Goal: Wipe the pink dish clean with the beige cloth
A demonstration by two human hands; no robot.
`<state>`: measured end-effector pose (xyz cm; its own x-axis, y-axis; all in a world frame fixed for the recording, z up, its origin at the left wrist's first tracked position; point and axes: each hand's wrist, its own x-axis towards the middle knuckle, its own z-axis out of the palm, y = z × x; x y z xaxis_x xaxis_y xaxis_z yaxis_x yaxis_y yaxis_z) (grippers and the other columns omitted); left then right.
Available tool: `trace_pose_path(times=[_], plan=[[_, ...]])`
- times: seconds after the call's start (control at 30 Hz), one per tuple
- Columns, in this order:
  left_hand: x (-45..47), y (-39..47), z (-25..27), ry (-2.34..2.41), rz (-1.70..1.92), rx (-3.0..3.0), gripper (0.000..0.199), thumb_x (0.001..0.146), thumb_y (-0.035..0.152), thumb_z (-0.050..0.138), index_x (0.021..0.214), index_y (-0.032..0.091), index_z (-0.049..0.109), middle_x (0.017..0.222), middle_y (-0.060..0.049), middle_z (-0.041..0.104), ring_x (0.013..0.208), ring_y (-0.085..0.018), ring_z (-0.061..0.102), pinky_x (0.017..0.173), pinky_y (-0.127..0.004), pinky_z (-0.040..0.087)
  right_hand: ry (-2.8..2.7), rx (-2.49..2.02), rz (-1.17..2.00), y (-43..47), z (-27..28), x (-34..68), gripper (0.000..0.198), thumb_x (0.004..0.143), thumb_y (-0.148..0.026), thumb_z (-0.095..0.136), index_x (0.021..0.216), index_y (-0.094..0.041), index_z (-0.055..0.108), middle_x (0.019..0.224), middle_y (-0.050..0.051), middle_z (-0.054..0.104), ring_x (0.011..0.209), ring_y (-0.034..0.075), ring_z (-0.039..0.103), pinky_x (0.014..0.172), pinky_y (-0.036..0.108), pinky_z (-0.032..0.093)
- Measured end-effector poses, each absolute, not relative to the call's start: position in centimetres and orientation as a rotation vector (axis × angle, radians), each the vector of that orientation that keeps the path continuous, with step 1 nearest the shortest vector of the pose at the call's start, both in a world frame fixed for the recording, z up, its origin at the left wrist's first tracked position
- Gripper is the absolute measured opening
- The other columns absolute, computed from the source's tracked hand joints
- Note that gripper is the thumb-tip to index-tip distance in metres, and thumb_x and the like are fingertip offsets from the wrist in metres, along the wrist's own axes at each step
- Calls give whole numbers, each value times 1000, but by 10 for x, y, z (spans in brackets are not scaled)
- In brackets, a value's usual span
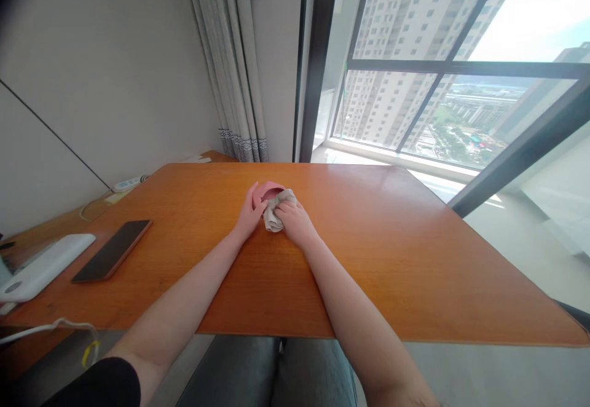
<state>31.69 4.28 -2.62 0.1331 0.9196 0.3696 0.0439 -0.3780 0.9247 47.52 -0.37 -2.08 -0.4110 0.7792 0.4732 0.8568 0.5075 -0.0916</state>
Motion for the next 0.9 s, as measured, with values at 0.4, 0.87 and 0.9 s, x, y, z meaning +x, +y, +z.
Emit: trace_pose_path(times=[0.4,0.87,0.9], plan=[[324,45,-31,920,1398,1534,57,76,30,65,129,19,49,135,-11,52,130,-27,45,111,-42,32,-2255,-1388,-225,-2,-24,476,16,87,-18,53,95,-20,67,94,5,65,99,20,54,98,36,37],[331,35,-30,890,1474,1536,63,79,31,61,137,23,36,143,-9,43,135,-23,38,114,-38,29,-2227,-1440,-143,-7,-20,467,24,86,-17,53,105,-21,67,98,6,65,97,21,54,88,33,39],[327,38,-28,890,1462,1557,62,79,30,61,136,22,38,143,-9,43,136,-24,37,115,-39,28,-2245,-1427,-156,-7,-19,469,24,85,-16,53,103,-21,68,98,6,65,97,21,55,90,34,39]])
